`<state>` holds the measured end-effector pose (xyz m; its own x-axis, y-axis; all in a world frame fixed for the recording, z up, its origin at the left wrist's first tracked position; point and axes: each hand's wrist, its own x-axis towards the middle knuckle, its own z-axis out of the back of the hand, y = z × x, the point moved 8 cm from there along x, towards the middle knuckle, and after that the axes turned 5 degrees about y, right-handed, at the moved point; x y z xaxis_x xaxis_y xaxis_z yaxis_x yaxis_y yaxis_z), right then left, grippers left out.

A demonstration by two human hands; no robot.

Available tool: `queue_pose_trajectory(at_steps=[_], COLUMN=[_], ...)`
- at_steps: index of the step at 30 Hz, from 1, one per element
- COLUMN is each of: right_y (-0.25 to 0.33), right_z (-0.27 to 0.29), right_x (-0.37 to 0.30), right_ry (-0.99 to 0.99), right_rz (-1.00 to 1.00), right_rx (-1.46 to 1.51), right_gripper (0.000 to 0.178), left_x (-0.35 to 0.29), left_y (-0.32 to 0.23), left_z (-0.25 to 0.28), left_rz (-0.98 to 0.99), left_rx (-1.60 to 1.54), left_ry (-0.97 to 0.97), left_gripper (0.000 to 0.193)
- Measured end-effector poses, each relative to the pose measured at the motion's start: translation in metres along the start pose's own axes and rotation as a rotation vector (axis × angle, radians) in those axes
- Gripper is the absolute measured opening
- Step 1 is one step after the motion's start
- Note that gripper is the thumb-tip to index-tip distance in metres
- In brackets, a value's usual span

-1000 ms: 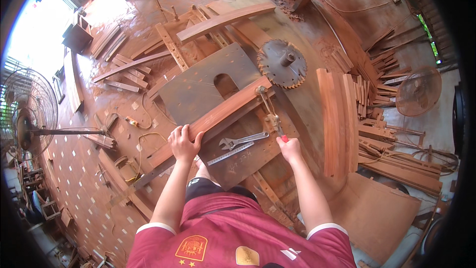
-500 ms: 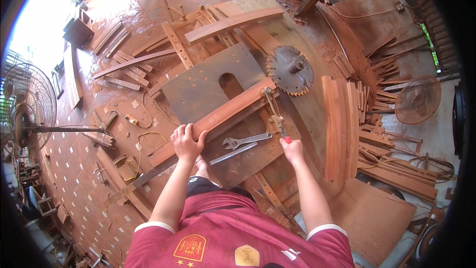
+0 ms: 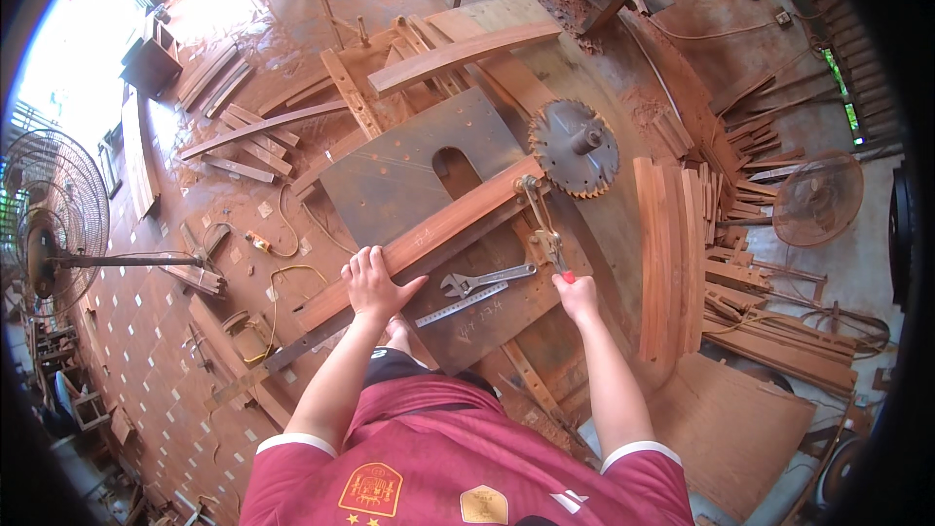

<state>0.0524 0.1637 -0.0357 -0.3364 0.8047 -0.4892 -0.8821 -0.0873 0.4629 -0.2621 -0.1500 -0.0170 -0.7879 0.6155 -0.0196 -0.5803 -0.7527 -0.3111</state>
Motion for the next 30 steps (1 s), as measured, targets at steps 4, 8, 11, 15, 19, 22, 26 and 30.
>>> queue_pose_trajectory(at_steps=[4,8,11,15,19,22,26,30], right_y=[0.009,0.015,0.016,0.033,0.041,0.051,0.057,0.065], right_z=[0.0,-0.001,-0.005,-0.006,-0.01,-0.01,-0.011,-0.01], right_x=[0.001,0.005,0.013,0.017,0.024,0.026,0.028,0.029], right_ry=[0.0,-0.031,-0.041,-0.028,-0.024,-0.015,-0.031,-0.028], right_rz=[-0.008,0.018,0.027,0.025,0.038,0.027,0.017,0.018], right_rx=[0.018,0.035,0.018,0.006,-0.004,-0.023,-0.034,-0.065], right_gripper=[0.051,0.048,0.049,0.049,0.05,0.053,0.053,0.053], left_x=[0.005,0.015,0.022,0.03,0.039,0.046,0.053,0.056], left_y=[0.004,0.008,0.01,0.018,0.024,0.027,0.029,0.032], left_z=[0.001,0.005,0.007,0.006,0.007,0.009,0.016,0.017], left_rz=[0.001,0.002,0.002,0.0,0.003,0.013,0.01,0.019], left_rx=[-0.009,-0.019,-0.019,-0.019,-0.021,-0.02,-0.035,-0.037], left_ry=[-0.019,-0.01,-0.009,-0.04,-0.04,-0.045,-0.032,-0.034], left_gripper=[0.101,0.101,0.101,0.1,0.1,0.1,0.099,0.099])
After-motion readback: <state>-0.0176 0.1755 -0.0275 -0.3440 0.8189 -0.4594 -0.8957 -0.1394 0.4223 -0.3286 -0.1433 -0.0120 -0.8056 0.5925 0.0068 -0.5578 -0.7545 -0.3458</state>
